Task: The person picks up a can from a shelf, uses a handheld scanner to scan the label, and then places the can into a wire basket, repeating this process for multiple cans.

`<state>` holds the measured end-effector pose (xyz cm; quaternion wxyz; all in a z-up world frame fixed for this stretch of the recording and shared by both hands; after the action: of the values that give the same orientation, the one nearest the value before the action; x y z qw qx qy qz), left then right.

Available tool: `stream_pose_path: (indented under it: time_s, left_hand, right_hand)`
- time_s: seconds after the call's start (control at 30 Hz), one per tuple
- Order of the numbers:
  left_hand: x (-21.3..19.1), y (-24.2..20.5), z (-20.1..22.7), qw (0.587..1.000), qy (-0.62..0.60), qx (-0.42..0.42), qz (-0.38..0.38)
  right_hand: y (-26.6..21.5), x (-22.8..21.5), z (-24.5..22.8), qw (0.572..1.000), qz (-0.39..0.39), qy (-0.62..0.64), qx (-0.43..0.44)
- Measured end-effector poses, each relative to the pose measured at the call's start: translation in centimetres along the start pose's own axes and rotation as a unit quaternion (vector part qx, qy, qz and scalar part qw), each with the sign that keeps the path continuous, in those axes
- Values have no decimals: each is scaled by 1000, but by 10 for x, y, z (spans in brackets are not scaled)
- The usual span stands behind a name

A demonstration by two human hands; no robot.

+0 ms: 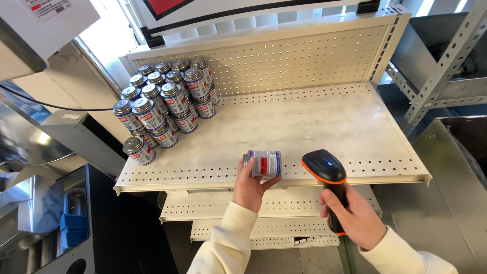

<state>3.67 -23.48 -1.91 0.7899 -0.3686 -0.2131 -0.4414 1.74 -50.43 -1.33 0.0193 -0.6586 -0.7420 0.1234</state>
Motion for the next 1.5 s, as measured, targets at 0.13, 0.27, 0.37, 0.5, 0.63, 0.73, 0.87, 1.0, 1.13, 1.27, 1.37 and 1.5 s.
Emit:
stream_pose_path:
  time_s: [0.13, 0.27, 0.37, 0.5, 0.63, 0.73, 0.87, 1.0, 1.13, 1.27, 1.37, 1.5]
  left_hand:
    - [8, -1, -2, 999, -26, -10, -41]
    - [13, 15, -1, 1000, 9, -1, -3]
    - [23, 27, 3, 1000, 24, -4, 15]
    - [35, 40, 11, 998, 60, -18, -5]
    - [37, 62, 2, 999, 36, -21, -32]
    - [43, 54, 0, 999, 33, -19, -27]
    - [53, 52, -5, 999, 33, -24, -31]
    - [60, 60, -10, 999, 25, -29, -24]
    - [65, 61, -10, 999, 27, -32, -20]
    - [64, 69, -14, 999, 22, -30, -22]
    - [56, 116, -37, 999, 2, -13, -42]
    - [55, 110, -38, 997, -1, 6, -72]
  right_hand:
    - [-4, 6, 1, 1000, 19, 17, -9]
    - [-6, 5, 5, 995, -24, -44, -88]
    - [-17, 14, -7, 995, 10, -88, -50]
    - [-17, 21, -10, 994, -16, -72, -76]
    - [-27, 30, -20, 985, -24, -139, -96]
    - [-32, 36, -16, 986, -25, -136, -93]
    - [-33, 42, -19, 986, -22, -136, -98]
    - [-31, 42, -24, 981, -7, -170, -89]
    - [-27, 38, -21, 981, -4, -174, -89]
    - [-29, 35, -35, 972, 0, -208, -112]
    - [-16, 34, -35, 966, -15, -233, -111]
    - [-6, 33, -20, 986, 10, -84, -141]
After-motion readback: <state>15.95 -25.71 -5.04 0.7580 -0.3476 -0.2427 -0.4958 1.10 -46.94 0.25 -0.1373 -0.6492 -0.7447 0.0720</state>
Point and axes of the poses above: each hand's wrist, its own y-axis towards the middle knuckle, its own x-axis out of the palm, z = x × y, the point moved 1 cm from there along y, towards the middle knuckle, and after that the axes turned 8 degrees about z, right-handed, at the moved point
